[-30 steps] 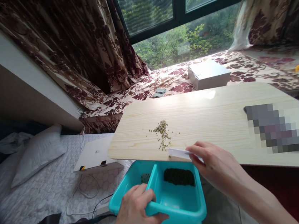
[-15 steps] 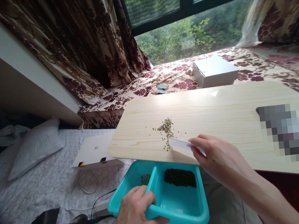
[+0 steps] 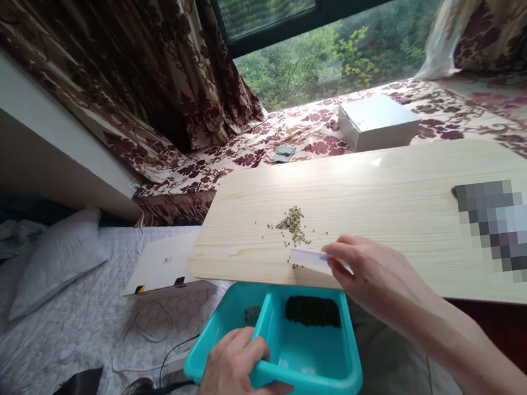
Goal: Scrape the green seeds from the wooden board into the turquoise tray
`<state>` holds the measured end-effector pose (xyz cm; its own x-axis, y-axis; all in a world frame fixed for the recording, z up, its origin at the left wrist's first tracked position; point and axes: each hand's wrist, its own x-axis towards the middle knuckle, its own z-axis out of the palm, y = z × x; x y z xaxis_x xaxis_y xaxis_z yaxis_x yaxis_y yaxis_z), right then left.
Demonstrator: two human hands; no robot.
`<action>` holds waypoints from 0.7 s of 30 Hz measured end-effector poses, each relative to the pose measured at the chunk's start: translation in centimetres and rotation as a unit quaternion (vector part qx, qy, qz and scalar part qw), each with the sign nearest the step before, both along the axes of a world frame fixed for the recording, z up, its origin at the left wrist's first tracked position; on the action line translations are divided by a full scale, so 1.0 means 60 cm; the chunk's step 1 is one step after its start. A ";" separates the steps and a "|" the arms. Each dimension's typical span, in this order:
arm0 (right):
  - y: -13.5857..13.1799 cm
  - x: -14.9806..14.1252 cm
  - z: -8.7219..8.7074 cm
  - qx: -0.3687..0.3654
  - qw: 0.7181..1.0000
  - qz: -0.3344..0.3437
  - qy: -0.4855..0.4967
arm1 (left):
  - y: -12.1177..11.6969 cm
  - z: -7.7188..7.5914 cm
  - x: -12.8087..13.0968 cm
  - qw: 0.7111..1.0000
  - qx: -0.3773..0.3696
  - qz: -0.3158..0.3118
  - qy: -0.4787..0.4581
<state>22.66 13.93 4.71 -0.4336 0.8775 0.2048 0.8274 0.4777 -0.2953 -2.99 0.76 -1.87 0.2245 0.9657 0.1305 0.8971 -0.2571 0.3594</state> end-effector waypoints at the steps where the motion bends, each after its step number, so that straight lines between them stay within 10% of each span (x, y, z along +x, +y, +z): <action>1: 0.000 0.000 0.002 0.001 1.000 0.004 0.002 | -0.001 -0.001 -0.001 1.000 -0.002 0.003 0.000; 21: 0.014 -0.033 0.005 -0.023 0.999 -0.004 -0.038 | -0.002 0.009 -0.009 1.000 -0.008 0.009 0.005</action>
<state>20.70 14.77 5.03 -0.4396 0.8886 0.1310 0.8516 0.4587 -0.2539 -3.55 0.64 -1.31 0.2086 0.9714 0.1131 0.9048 -0.2356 0.3548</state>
